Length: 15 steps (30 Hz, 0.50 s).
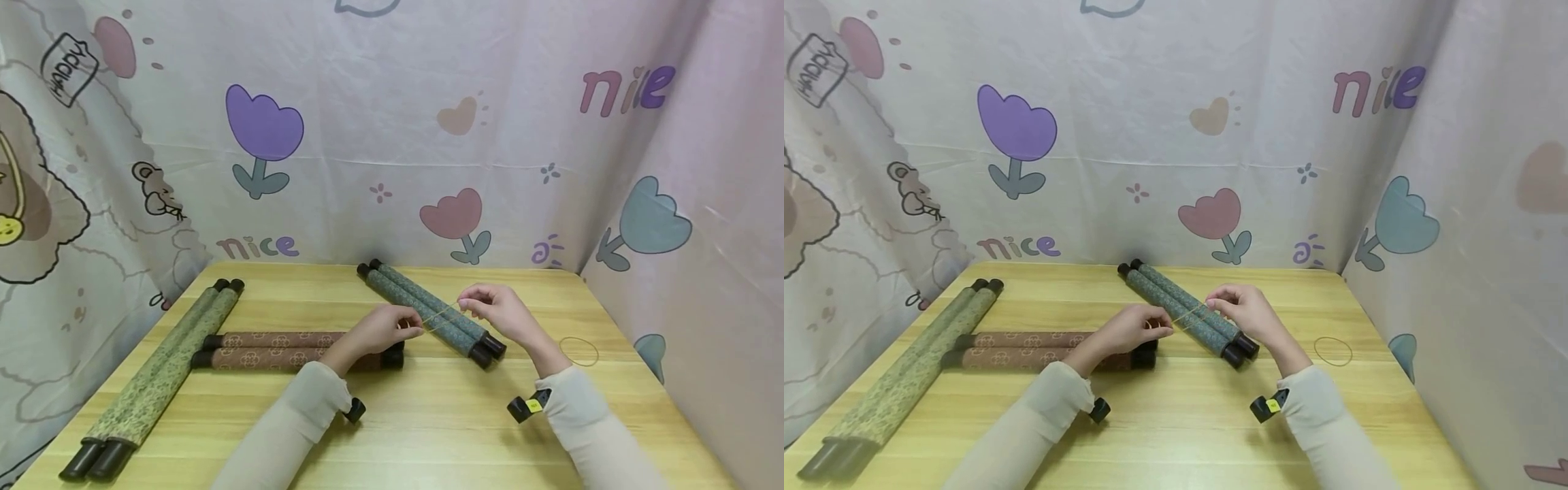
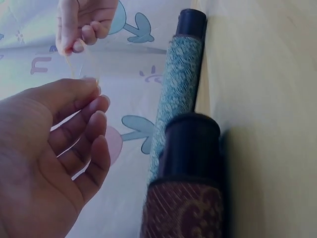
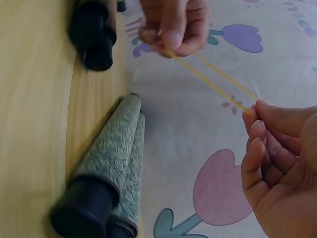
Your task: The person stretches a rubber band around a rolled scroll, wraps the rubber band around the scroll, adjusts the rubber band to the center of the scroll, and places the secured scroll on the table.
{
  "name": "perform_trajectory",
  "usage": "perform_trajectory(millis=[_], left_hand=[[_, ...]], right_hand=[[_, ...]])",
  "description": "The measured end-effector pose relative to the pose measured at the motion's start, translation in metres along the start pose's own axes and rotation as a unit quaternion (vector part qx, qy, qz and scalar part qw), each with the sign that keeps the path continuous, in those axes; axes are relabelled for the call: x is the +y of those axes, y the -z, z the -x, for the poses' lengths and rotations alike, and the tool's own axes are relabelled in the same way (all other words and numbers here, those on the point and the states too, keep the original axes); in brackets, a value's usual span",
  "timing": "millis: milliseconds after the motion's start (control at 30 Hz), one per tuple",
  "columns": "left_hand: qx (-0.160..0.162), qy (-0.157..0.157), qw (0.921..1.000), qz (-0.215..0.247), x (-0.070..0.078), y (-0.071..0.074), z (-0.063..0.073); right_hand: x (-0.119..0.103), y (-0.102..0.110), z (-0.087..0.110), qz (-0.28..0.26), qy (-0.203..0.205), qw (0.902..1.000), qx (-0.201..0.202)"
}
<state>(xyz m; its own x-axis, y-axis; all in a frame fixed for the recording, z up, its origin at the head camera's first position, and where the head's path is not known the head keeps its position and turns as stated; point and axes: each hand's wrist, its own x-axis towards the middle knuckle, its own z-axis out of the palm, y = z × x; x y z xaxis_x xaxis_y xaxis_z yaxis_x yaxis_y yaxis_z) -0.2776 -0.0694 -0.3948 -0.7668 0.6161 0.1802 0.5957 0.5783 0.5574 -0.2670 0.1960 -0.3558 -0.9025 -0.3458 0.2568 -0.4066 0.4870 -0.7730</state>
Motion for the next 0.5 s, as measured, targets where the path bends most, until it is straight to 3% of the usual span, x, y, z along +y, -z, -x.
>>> perform_trajectory(millis=[167,333,500], left_hand=[[-0.019,-0.015,0.9997,-0.010,0.005,0.003,-0.008],[-0.036,-0.037,0.9980,-0.037,0.007,0.009,-0.018],[-0.058,-0.041,0.9937,-0.087,0.009,0.017,-0.028]], right_hand=[[-0.005,0.008,-0.002,0.078,0.027,0.9966,0.001],[-0.012,0.016,0.001,0.168,0.036,0.9851,0.007],[-0.015,0.018,0.006,0.203,0.041,0.9783,0.012]])
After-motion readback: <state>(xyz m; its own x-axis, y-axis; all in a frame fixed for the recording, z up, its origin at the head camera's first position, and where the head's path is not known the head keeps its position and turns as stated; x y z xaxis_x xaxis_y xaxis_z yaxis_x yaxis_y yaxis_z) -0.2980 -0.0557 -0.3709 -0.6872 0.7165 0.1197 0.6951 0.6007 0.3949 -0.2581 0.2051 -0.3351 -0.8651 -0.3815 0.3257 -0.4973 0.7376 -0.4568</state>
